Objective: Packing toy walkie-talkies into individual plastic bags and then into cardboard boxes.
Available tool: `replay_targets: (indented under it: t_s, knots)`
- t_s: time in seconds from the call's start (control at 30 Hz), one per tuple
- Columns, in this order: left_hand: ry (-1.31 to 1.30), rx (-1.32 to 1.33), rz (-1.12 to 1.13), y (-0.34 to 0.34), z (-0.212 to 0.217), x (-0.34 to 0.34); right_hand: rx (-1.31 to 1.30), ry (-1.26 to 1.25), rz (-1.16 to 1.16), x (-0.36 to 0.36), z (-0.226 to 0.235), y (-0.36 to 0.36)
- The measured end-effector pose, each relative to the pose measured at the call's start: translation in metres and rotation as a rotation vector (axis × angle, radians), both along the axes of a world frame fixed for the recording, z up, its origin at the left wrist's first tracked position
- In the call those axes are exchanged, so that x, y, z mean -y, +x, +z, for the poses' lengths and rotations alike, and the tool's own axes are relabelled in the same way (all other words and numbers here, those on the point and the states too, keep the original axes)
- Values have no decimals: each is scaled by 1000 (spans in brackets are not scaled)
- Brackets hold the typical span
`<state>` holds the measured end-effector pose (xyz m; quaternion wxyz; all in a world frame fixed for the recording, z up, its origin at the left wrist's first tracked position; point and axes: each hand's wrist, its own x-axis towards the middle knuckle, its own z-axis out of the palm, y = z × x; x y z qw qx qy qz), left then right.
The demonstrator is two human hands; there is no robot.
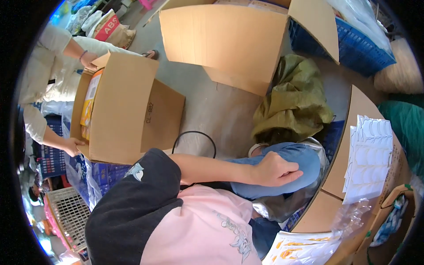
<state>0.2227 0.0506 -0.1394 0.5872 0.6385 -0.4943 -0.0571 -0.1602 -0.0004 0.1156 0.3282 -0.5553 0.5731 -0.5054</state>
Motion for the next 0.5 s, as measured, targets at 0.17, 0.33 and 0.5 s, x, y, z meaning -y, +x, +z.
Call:
replay_targets:
  t_s: [0.17,0.33,0.5]
  knots:
    - [74,-37,-14,0,2,-3,-119,83,-49,15,-8,-2]
    - [79,-25,-17,1,1,-5,-119,76,-46,17,-10,1]
    - [49,14,3,9,-1,-13,-352,92,34,15,-19,3]
